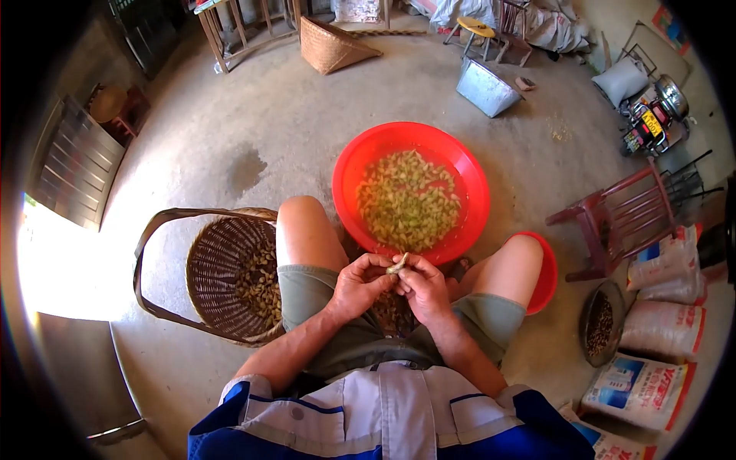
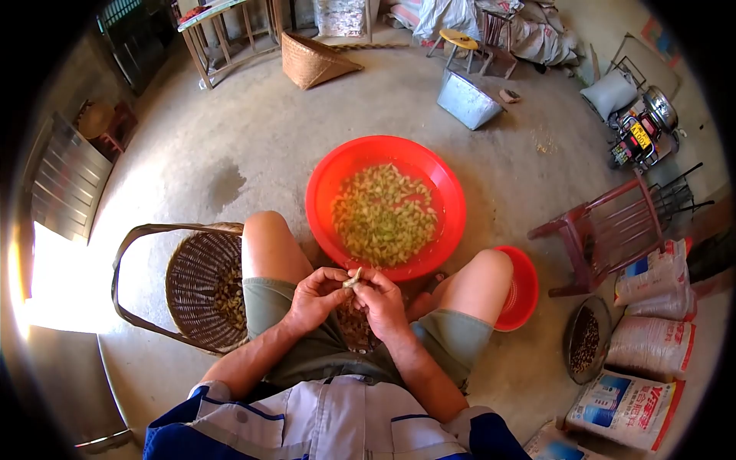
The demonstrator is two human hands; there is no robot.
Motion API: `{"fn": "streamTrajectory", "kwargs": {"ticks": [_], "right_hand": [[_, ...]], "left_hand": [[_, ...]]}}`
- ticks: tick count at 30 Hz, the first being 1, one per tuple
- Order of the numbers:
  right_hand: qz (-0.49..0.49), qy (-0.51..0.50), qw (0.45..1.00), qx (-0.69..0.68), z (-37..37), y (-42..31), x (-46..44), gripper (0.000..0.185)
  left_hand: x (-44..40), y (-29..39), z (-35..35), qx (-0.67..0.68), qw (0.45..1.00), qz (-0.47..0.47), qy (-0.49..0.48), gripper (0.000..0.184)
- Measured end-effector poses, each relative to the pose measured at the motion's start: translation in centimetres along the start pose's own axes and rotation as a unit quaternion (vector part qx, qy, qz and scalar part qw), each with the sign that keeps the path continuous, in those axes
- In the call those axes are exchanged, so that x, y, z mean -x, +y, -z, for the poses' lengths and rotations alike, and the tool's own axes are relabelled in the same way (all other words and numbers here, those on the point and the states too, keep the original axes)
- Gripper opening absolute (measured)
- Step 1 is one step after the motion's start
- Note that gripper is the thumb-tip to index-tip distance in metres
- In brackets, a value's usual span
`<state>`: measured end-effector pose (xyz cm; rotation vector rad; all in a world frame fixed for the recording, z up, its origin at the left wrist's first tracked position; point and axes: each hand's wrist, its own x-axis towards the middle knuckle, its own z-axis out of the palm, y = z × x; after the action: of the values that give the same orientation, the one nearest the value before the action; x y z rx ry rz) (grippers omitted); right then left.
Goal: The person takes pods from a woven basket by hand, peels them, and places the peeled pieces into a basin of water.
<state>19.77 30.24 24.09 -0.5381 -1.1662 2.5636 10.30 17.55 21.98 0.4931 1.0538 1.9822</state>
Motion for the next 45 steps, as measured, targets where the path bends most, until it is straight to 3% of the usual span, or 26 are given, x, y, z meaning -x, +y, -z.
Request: {"fn": "streamTrajectory", "kwargs": {"ticks": [2, 14, 26, 33, 42, 45], "right_hand": [[-0.027, 0.0, 0.998, -0.055, 0.5, 0.1, -0.1, 0.019], [0.015, 0.016, 1.0, 0.019, 0.2, 0.6, -0.1, 0.022], [0.157, 0.025, 0.955, 0.249, 0.3, -0.5, -0.2, 0.012], [0.174, 0.014, 0.913, 0.368, 0.9, -0.8, 0.0, 0.004], [0.174, -0.014, 0.897, 0.406, 1.3, -0.6, 0.5, 0.006], [0.179, 0.013, 0.897, 0.403, 1.4, -0.4, 0.4, 0.004]], "left_hand": [[0.1, 0.1, -0.2, -0.01, 1.0, 0.001, 0.003, 0.022], [0.0, 0.4, -0.5, -0.024, 0.999, -0.007, 0.021, 0.021], [-0.3, -0.5, 0.1, -0.062, 0.997, 0.012, 0.054, 0.024], [-0.1, -0.2, -0.2, -0.095, 0.994, 0.012, 0.044, 0.024], [-0.6, 0.2, 0.1, 0.027, 0.997, 0.021, 0.063, 0.024], [-0.5, 0.8, 0.2, 0.036, 0.995, 0.079, 0.051, 0.022]]}}
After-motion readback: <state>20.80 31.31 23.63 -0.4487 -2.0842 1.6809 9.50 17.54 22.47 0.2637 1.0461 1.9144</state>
